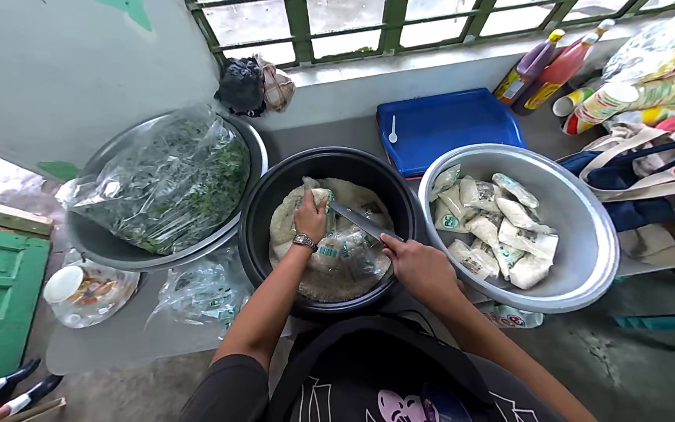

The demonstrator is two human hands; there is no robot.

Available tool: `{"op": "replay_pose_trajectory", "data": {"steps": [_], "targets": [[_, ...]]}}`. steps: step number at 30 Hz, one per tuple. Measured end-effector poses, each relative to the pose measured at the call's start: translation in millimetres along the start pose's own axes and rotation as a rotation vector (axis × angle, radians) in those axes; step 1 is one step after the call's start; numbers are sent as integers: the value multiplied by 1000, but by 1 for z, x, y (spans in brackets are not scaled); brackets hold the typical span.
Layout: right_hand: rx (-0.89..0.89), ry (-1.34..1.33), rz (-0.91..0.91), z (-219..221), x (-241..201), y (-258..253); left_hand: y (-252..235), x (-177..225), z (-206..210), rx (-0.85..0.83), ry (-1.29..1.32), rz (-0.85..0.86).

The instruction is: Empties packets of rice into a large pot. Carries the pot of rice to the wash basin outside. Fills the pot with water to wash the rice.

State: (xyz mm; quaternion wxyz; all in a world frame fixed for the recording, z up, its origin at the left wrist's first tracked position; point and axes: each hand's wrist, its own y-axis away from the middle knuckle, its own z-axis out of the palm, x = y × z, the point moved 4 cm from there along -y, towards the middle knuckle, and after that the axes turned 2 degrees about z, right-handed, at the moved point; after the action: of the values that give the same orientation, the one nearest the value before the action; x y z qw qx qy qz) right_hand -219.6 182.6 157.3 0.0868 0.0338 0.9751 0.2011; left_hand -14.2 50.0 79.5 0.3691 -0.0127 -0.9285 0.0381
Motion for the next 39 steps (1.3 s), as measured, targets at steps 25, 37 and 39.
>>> {"op": "replay_pose_trajectory", "data": {"steps": [25,37,39], "targets": [[-51,31,46,-4,2,-51,16,30,41,-146,190,183],[21,-7,165,-16,52,-9,-38,7,43,-334,-151,58],[53,-19,148,-13,53,-4,-29,4,83,-652,-242,-11]]}}
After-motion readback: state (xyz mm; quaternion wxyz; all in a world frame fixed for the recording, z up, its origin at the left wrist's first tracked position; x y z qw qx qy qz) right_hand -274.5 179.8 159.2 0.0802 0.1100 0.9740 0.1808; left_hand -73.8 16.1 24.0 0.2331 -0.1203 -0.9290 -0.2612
